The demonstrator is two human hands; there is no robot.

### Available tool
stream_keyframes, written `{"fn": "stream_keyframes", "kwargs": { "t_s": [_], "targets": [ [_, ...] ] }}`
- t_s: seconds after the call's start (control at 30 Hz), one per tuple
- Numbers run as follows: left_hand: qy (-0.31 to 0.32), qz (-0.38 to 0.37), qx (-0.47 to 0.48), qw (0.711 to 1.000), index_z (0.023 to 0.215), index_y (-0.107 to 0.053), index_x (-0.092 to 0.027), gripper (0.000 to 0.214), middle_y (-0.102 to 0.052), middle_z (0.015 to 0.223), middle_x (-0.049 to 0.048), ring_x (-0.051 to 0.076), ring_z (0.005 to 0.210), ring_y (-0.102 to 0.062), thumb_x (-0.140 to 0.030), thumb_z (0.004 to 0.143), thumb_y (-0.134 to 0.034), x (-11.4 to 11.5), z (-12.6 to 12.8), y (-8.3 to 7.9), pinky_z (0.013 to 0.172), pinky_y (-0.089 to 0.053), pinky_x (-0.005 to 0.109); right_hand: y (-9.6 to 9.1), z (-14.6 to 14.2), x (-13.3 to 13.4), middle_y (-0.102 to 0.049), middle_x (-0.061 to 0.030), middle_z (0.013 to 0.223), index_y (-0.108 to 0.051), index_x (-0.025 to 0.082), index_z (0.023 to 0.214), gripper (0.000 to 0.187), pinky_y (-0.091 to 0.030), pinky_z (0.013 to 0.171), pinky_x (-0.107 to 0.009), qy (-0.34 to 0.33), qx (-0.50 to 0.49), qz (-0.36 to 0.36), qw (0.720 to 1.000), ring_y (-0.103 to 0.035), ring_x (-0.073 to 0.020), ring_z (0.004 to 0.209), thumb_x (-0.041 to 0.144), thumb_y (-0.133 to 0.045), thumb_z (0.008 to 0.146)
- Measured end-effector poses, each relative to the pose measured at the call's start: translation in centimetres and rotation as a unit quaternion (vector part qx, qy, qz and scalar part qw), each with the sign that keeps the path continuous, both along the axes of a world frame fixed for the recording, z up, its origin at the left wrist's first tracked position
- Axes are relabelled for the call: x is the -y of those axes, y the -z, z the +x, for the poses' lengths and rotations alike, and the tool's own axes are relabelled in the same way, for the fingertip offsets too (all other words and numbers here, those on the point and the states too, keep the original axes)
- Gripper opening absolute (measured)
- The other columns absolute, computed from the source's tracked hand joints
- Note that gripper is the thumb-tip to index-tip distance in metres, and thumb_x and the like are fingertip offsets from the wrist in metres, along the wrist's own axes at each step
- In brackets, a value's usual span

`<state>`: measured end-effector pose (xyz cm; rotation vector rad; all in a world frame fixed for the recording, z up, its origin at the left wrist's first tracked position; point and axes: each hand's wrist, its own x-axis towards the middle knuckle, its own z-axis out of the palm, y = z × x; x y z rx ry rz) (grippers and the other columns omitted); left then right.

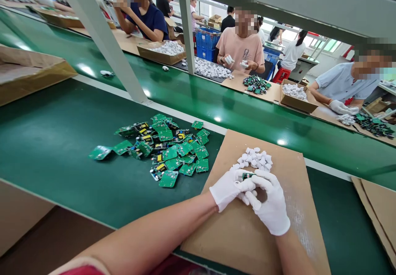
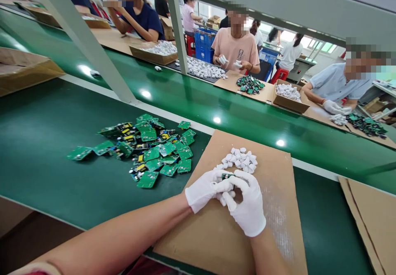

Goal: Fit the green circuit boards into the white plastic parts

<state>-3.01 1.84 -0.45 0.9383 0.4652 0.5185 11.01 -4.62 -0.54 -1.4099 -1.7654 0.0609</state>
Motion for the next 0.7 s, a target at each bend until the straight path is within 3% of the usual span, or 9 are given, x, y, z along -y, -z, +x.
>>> {"fn": "stream_keyframes", "kwargs": {
  "t_s": [0.1, 0.2, 0.37, 0.5, 0.6, 0.7],
  "targets": [
    [-0.019, 0.03, 0.003, 0.999, 0.075, -0.057, -0.011, 0.031, -0.056, 0.068, 0.0018, 0.007, 0.057, -0.052, -0.041, 0.072, -0.065, 0.0, 0.1, -0.5, 0.054, -0.047, 0.019, 0.1, 0.2, 0.1, -0.057, -0.0084, 0.106, -0.05, 0.022, 0.117, 0.045, -0.053, 0.076, -0.038, 0.023, -0.08, -0.058, 0.995, -0.059, -0.0218, 0.092, 0.029, -0.062, 0.074],
    [0.017, 0.019, 0.011, 1.0, 0.078, -0.055, -0.013, 0.03, -0.056, 0.067, 0.0011, 0.008, 0.058, -0.052, -0.042, 0.073, -0.063, 0.2, 0.2, -1.3, 0.053, -0.047, 0.019, 0.3, 0.3, 0.2, -0.057, -0.0111, 0.113, -0.044, 0.018, 0.126, 0.057, -0.052, 0.08, -0.037, 0.041, -0.108, -0.111, 0.987, -0.059, -0.0226, 0.094, 0.037, -0.062, 0.075],
    [0.076, -0.02, 0.075, 0.994, 0.08, -0.054, -0.013, 0.034, -0.064, 0.075, 0.0081, 0.014, 0.068, -0.061, -0.046, 0.079, -0.053, 0.4, -0.2, -1.7, 0.06, -0.048, 0.022, 0.1, -0.1, 0.4, -0.067, -0.0072, 0.097, -0.049, 0.017, 0.126, 0.05, -0.053, 0.071, -0.027, 0.031, -0.123, -0.204, 0.971, -0.063, -0.0188, 0.084, 0.038, -0.053, 0.081],
    [0.055, -0.02, 0.027, 0.998, 0.085, -0.056, -0.012, 0.032, -0.065, 0.072, 0.0086, 0.015, 0.066, -0.062, -0.043, 0.076, -0.058, 0.4, -0.2, -1.2, 0.061, -0.049, 0.026, -0.4, -0.5, 0.5, -0.069, -0.0044, 0.085, -0.055, 0.016, 0.121, 0.045, -0.051, 0.062, -0.022, 0.055, -0.119, -0.216, 0.968, -0.063, -0.0149, 0.071, 0.038, -0.053, 0.082],
    [0.033, -0.035, 0.024, 0.999, 0.081, -0.057, -0.011, 0.033, -0.064, 0.071, 0.0078, 0.014, 0.064, -0.06, -0.044, 0.074, -0.06, 0.4, 0.0, -1.1, 0.059, -0.048, 0.025, -0.5, -0.4, 0.5, -0.069, -0.0036, 0.086, -0.053, 0.016, 0.122, 0.046, -0.051, 0.064, -0.023, 0.032, -0.101, -0.213, 0.971, -0.062, -0.0146, 0.069, 0.036, -0.052, 0.081],
    [0.017, -0.052, 0.027, 0.998, 0.074, -0.055, -0.012, 0.033, -0.059, 0.066, 0.0042, 0.012, 0.061, -0.056, -0.044, 0.07, -0.064, 0.4, 0.2, -1.3, 0.058, -0.046, 0.023, -0.3, -0.1, 0.4, -0.068, -0.0009, 0.074, -0.051, 0.016, 0.125, 0.051, -0.05, 0.068, -0.026, 0.041, -0.051, -0.204, 0.977, -0.06, -0.0149, 0.062, 0.031, -0.054, 0.077]
  ]
}}
